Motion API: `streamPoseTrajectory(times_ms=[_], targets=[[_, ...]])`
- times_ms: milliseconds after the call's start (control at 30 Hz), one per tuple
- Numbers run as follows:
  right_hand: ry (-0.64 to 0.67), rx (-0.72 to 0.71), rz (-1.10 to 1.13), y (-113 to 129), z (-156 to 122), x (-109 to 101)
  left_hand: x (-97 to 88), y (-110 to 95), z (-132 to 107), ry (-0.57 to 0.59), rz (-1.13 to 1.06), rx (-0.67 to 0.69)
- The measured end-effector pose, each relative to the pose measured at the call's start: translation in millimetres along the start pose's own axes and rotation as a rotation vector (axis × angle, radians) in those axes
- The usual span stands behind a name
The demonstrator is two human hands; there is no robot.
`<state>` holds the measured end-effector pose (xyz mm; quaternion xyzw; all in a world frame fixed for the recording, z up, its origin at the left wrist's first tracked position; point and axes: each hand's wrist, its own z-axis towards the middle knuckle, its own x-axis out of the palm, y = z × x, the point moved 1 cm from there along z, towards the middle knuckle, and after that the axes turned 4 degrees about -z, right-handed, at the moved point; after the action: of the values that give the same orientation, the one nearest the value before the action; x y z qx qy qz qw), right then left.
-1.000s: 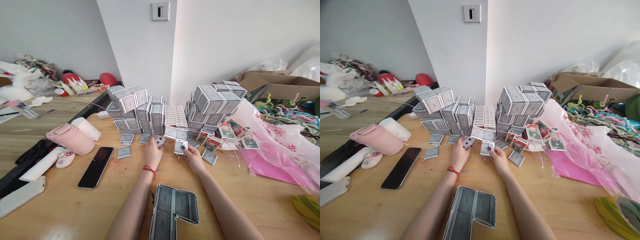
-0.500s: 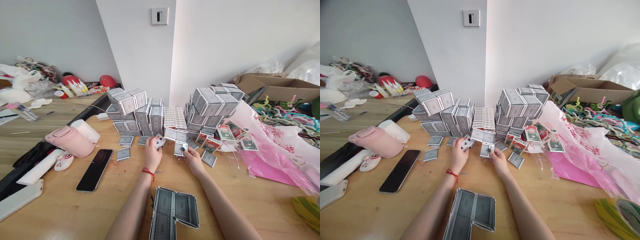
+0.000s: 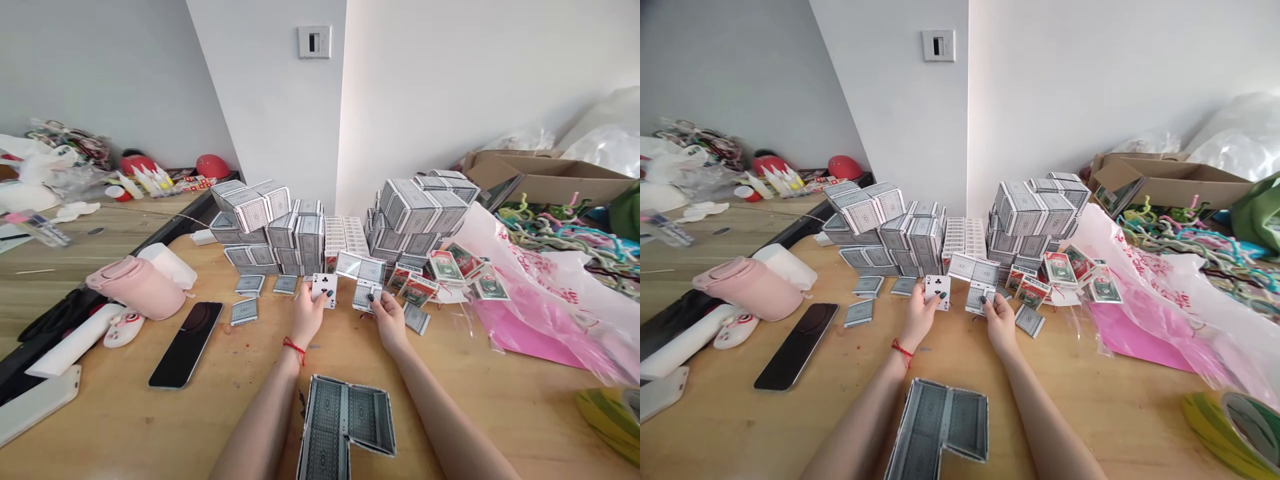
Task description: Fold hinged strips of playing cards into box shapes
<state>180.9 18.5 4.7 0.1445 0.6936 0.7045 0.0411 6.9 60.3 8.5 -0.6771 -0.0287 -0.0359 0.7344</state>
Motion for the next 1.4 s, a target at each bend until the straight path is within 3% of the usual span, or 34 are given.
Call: streamPoseTrajectory(times_ms=[100, 200, 300, 467, 733, 1400], targets=[[-0.015, 0.008, -0.002, -0.7, 0.8, -0.4, 3.8, -2.3, -1.1, 0.136, -0.114, -0.084], [-0.013, 0.013, 0.017, -2.6, 2.5, -1.3, 4.2, -9.2, -2.3, 0.199, -0.057, -0.072], [-0.021, 0.007, 0.085, -3.5, 4.6, -3.1, 2.7, -14.7, -3.0, 0.169, -0.047, -0.052], [-0.029, 0.031, 0.173, -3.2, 6.8, -5.9, 1.8, -10.8, -3.0, 0.122, -0.102, -0.127], [-0.008, 0.059, 0.173, -3.3, 6.5, -5.2, 0.1, -7.2, -0.2, -0.014, -0.092, -0.052], [-0.013, 0.062, 0.139, -9.9, 8.9, -8.4, 1.8, -2.2, 1.1, -0.035, -0.063, -0.032]])
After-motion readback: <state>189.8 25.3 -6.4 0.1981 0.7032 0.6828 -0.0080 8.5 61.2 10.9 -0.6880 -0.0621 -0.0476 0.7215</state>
